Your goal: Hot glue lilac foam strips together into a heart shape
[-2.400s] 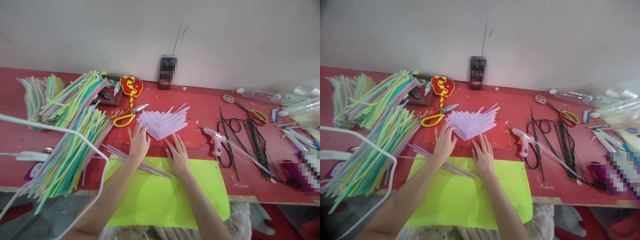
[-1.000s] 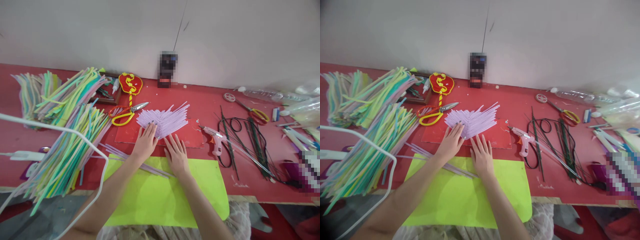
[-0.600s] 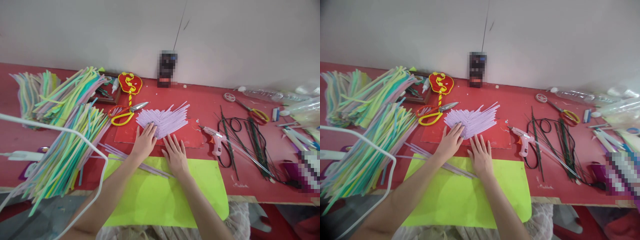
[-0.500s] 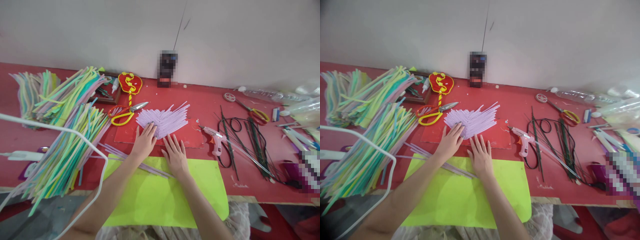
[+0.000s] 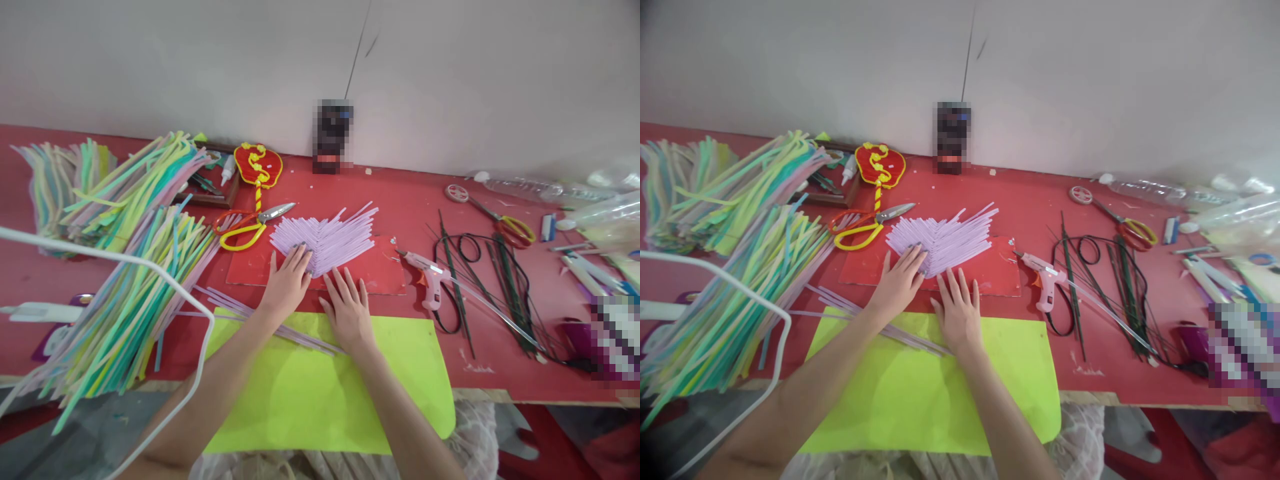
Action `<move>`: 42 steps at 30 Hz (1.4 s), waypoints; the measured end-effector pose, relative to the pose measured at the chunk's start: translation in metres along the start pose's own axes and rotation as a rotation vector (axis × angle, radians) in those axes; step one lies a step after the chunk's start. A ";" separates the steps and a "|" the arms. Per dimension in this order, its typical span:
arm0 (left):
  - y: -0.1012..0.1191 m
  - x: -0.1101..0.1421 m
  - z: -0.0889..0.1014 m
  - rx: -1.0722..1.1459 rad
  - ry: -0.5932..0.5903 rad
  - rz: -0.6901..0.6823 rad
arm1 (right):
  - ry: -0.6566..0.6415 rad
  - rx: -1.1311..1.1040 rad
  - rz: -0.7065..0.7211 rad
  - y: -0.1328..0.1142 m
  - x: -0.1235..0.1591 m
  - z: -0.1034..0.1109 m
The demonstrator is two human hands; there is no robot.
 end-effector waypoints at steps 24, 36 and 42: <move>-0.002 0.001 -0.003 -0.061 -0.029 -0.005 | 0.011 -0.017 -0.030 -0.002 0.000 -0.001; -0.003 0.001 -0.003 -0.024 -0.003 -0.012 | 0.020 -0.020 -0.043 -0.001 0.001 -0.001; -0.001 0.001 -0.001 -0.028 0.001 -0.011 | -0.015 0.024 -0.056 -0.004 -0.004 0.001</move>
Point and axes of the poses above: each hand's wrist, its own x-axis away from the middle knuckle, its own z-axis out of the back of the hand, y = z × x, the point moved 2 cm from there along -x, towards the middle knuckle, and after that the axes turned 11 degrees about -z, right-handed, at the moved point
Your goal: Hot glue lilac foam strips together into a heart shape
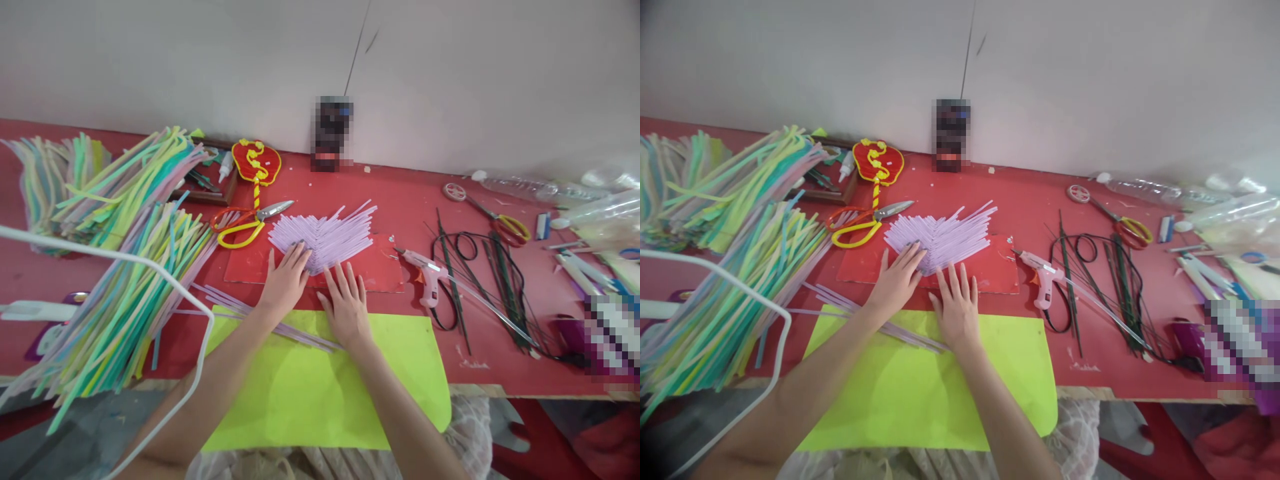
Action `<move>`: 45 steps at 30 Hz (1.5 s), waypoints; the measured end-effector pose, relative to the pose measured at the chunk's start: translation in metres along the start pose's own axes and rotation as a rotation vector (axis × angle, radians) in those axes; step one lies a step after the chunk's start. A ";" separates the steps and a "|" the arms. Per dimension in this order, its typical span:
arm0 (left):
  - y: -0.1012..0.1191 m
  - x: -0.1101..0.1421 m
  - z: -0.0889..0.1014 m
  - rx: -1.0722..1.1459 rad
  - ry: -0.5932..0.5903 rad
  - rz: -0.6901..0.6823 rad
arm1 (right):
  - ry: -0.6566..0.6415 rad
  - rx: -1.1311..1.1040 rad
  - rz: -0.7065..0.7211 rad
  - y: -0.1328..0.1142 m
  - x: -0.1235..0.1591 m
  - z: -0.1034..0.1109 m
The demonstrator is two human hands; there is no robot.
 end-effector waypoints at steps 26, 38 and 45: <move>0.001 0.000 0.004 0.011 -0.003 0.003 | -0.013 -0.024 -0.018 -0.001 -0.008 0.001; 0.001 0.000 0.005 0.010 -0.021 0.008 | -0.023 -0.087 0.018 -0.007 -0.014 0.001; -0.001 0.000 0.003 -0.005 -0.020 -0.003 | -0.040 -0.088 0.019 -0.006 -0.016 0.001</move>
Point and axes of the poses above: each hand's wrist, its own x-axis away from the middle knuckle, its own z-axis out of the back of the hand, y = z × x, the point moved 2 cm from there along -x, towards the middle knuckle, and after that the axes turned 11 degrees about -z, right-handed, at the moved point
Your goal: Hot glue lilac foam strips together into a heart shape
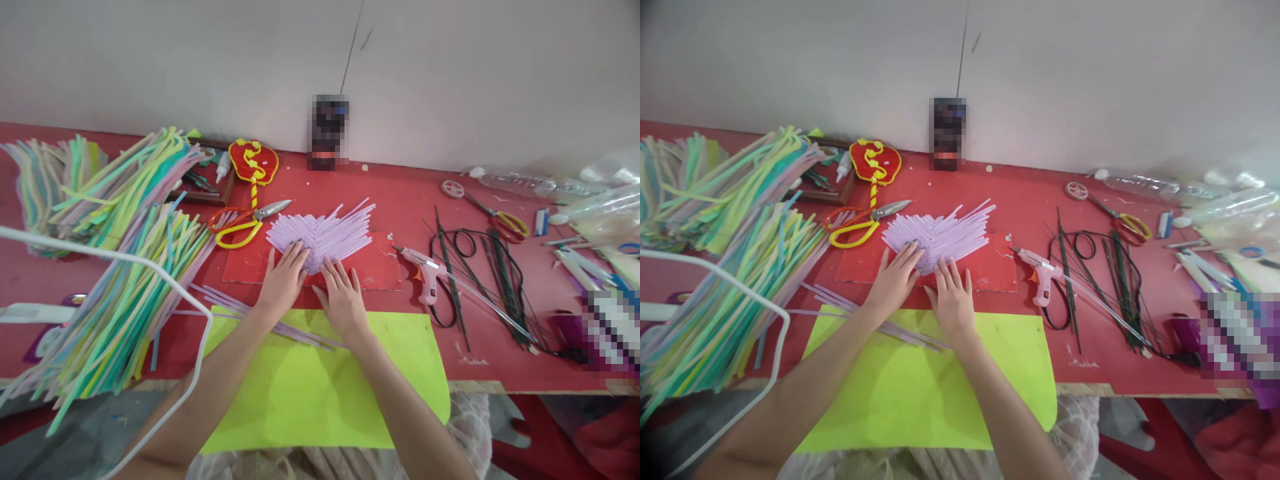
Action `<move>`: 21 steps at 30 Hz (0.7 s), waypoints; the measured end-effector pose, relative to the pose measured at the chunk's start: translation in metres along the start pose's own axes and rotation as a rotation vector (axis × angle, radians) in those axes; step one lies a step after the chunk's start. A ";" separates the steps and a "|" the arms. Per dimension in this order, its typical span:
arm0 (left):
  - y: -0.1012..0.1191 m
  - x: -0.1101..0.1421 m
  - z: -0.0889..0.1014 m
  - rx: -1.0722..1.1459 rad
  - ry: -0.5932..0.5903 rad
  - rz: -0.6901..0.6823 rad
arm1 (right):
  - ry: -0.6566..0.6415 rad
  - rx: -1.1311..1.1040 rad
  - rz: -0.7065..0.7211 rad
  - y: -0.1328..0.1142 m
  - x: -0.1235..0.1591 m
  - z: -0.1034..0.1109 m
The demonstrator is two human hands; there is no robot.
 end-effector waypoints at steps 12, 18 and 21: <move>0.000 0.000 -0.001 -0.004 0.008 -0.009 | 0.037 -0.044 0.016 0.012 -0.001 0.002; -0.001 0.000 -0.002 -0.003 0.017 -0.009 | 0.066 -0.003 -0.058 0.022 -0.002 0.002; -0.001 0.000 -0.003 0.001 0.014 -0.008 | 0.039 0.028 -0.037 0.020 -0.002 0.000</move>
Point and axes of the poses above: each hand's wrist, its own x-axis away from the middle knuckle, its own z-axis out of the back of the hand, y = z × x, the point moved 2 cm from there along -x, towards the middle knuckle, and after that the axes turned 11 degrees about -z, right-handed, at the moved point
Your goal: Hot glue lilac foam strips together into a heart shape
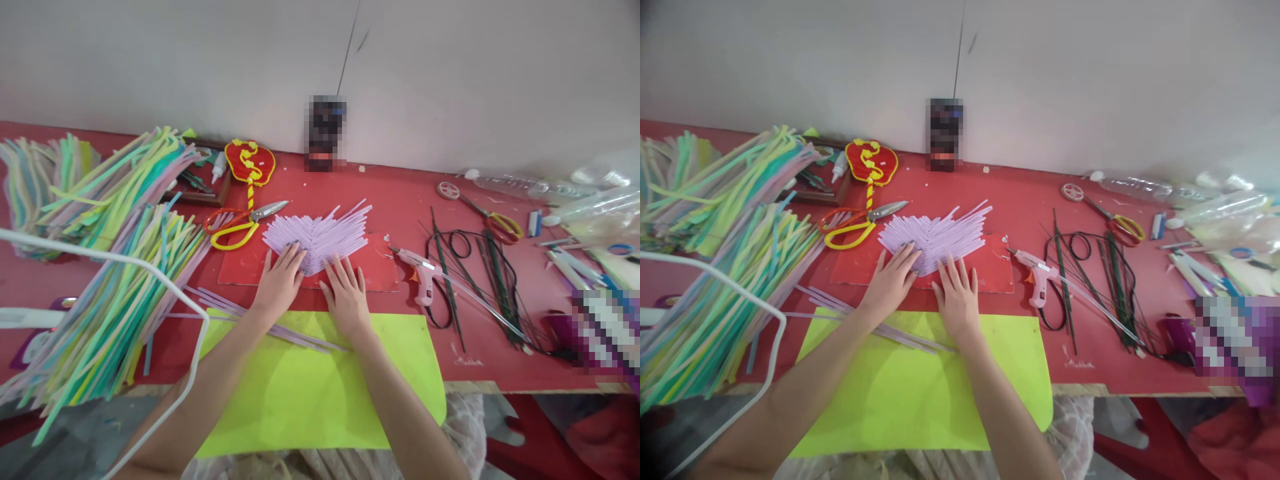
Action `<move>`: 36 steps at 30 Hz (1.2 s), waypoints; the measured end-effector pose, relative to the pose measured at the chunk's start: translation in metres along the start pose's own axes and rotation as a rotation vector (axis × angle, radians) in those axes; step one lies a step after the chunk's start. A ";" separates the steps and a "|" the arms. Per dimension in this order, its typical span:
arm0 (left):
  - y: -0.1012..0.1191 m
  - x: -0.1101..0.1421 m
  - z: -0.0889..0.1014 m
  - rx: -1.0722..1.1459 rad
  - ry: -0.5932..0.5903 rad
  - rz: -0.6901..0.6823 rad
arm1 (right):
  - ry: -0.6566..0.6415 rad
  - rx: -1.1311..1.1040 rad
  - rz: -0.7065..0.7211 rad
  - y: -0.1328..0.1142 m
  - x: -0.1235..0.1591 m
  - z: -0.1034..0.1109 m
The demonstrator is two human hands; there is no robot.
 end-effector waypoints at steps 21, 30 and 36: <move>-0.002 0.001 -0.003 -0.018 -0.003 -0.008 | -0.048 0.000 0.013 -0.002 -0.012 0.020; 0.000 0.001 0.000 -0.032 -0.024 -0.004 | -0.018 0.019 0.059 0.028 -0.022 0.013; -0.002 0.001 -0.002 -0.030 -0.035 0.006 | 0.006 0.002 0.019 0.032 -0.022 0.010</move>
Point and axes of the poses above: each hand's wrist, its own x-axis away from the middle knuckle, its own z-axis out of the back of the hand, y = z × x, the point moved 2 cm from there along -x, towards the middle knuckle, and after that the axes turned 11 degrees about -z, right-handed, at the moved point
